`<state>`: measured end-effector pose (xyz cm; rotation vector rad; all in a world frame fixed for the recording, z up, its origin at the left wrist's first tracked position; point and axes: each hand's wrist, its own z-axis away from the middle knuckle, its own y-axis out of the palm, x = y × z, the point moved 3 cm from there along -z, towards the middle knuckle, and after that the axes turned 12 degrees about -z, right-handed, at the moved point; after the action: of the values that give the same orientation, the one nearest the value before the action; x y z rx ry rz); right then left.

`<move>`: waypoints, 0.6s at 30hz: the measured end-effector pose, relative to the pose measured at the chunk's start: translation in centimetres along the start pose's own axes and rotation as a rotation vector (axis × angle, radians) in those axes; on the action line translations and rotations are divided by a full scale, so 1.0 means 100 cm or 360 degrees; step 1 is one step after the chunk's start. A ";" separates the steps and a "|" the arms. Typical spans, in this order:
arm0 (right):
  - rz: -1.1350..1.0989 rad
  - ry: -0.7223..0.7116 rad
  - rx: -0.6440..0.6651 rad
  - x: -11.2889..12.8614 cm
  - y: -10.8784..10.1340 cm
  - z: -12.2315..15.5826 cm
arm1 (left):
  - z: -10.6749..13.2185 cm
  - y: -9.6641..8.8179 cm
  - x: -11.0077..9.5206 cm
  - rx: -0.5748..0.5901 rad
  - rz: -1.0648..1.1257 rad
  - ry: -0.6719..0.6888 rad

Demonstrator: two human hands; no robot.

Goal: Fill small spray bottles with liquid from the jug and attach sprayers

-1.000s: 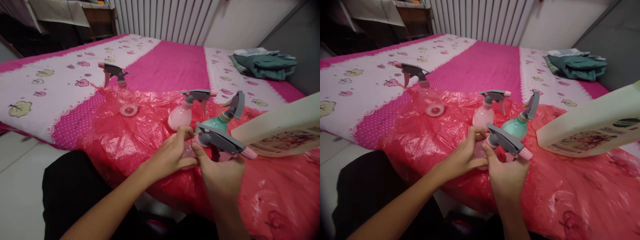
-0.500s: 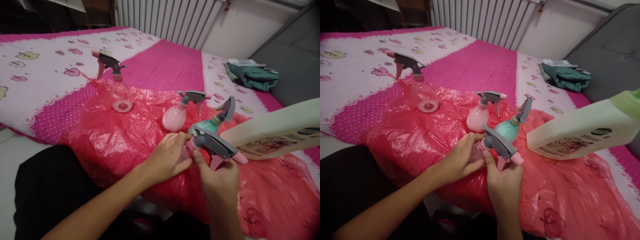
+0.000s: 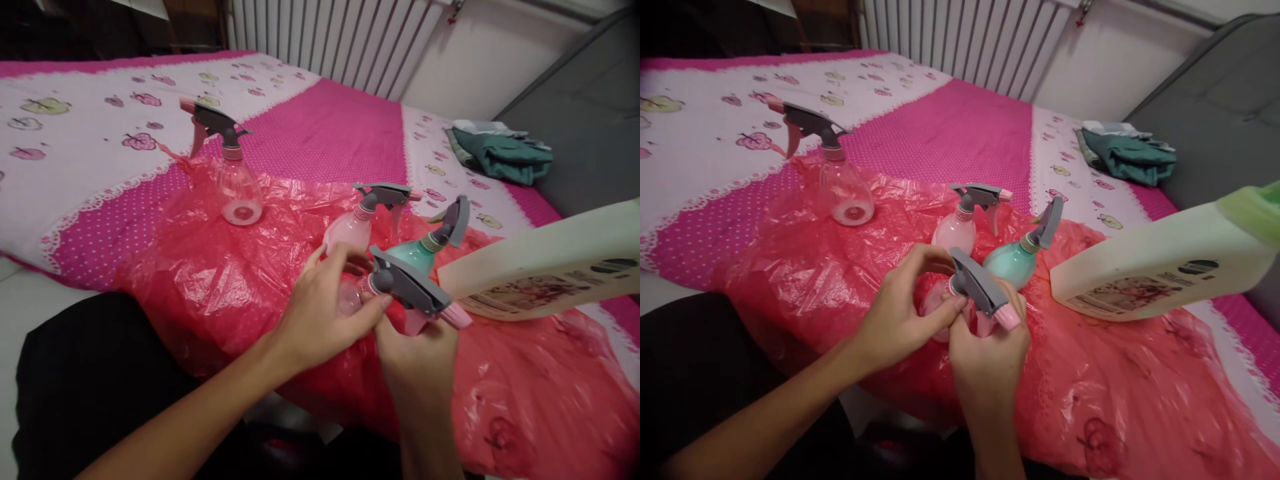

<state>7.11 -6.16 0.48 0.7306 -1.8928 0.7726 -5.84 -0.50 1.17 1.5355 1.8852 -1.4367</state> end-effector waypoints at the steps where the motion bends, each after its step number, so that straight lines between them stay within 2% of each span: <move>1: 0.0022 0.0014 0.0010 -0.001 0.001 0.000 | -0.001 0.000 0.000 -0.0031 0.0018 -0.0005; 5: -0.0013 0.0053 0.0043 -0.001 0.000 -0.001 | -0.009 -0.006 -0.004 0.0020 0.0014 0.0005; 7: -0.0077 0.0087 0.0130 -0.002 -0.006 -0.002 | -0.013 -0.010 -0.005 0.0044 -0.0008 0.0012; 11: -0.0203 0.0227 0.0575 -0.015 -0.036 -0.004 | -0.016 -0.013 -0.005 0.0086 -0.0077 0.0053; 14: -0.0474 0.0324 0.0859 -0.028 -0.055 -0.013 | -0.018 -0.012 -0.003 0.0143 -0.0102 0.0110; 16: -0.0601 0.0308 0.0968 -0.031 -0.055 -0.023 | -0.019 -0.011 -0.002 0.0162 -0.0078 0.0109; 18: -0.0690 0.0251 0.1031 -0.029 -0.043 -0.031 | -0.019 -0.010 0.000 0.0197 0.0002 0.0063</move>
<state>13.14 -5.97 -0.10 1.3777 -1.2621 1.1263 -6.13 1.17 2.49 1.6320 1.8482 -1.5600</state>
